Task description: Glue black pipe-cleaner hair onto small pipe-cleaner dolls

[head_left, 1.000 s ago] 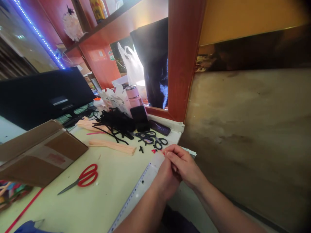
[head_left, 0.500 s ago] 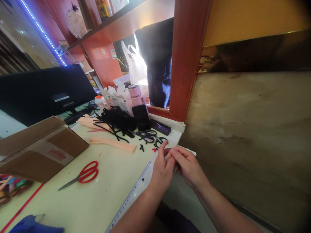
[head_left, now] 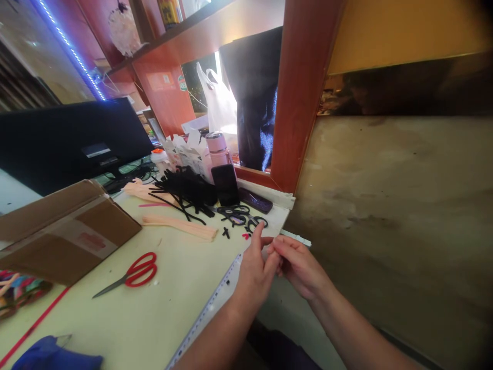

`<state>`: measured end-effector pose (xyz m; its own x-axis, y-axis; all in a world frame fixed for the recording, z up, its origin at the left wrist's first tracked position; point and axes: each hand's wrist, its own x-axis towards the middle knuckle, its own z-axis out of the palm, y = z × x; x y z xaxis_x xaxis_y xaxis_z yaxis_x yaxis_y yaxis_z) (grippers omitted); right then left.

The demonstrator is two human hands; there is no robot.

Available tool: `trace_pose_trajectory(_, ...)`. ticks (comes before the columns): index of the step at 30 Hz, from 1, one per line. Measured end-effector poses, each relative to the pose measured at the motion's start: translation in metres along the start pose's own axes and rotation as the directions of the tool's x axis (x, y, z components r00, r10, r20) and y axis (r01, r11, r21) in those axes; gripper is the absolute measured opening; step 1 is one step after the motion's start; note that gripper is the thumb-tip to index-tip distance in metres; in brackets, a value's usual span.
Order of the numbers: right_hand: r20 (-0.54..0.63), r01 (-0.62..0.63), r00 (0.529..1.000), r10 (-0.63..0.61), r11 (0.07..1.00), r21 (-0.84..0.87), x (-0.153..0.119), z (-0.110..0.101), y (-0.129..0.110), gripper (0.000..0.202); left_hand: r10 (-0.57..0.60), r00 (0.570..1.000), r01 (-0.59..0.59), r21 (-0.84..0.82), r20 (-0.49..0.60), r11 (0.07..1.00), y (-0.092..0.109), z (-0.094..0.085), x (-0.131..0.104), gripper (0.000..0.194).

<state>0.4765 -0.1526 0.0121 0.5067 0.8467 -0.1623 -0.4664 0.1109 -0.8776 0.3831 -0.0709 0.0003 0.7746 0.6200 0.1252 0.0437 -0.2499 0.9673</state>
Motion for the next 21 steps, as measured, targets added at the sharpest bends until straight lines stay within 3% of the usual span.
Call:
trace_pose_trajectory(3,-0.034,0.016,0.999,-0.013,0.997,0.077,0.001,-0.004,0.000,0.035,0.071,0.997,-0.072,0.019,0.031,0.997,0.004,-0.004,0.000,0.049)
trace_pose_trajectory(7,-0.037,0.046,0.998,-0.045,0.999,0.026,-0.005,-0.008,0.000,0.032,0.179,0.984,-0.178,0.081,-0.013,0.981,0.011,-0.013,0.002,0.025)
trace_pose_trajectory(13,-0.026,0.018,1.000,-0.018,1.000,-0.009,-0.016,-0.007,-0.004,0.037,0.276,0.950,-0.307,0.290,0.145,0.907,0.025,-0.023,0.003,0.026)
trace_pose_trajectory(17,-0.008,-0.009,1.000,0.009,1.000,-0.009,-0.024,-0.006,-0.007,0.038,0.325,0.926,-0.376,0.522,0.191,0.766,0.026,-0.025,0.003,0.026)
trace_pose_trajectory(21,-0.004,0.041,0.999,-0.042,0.985,-0.166,-0.035,-0.010,-0.007,0.037,0.399,0.879,-0.455,0.711,0.261,0.537,0.021,-0.025,0.004,0.029)
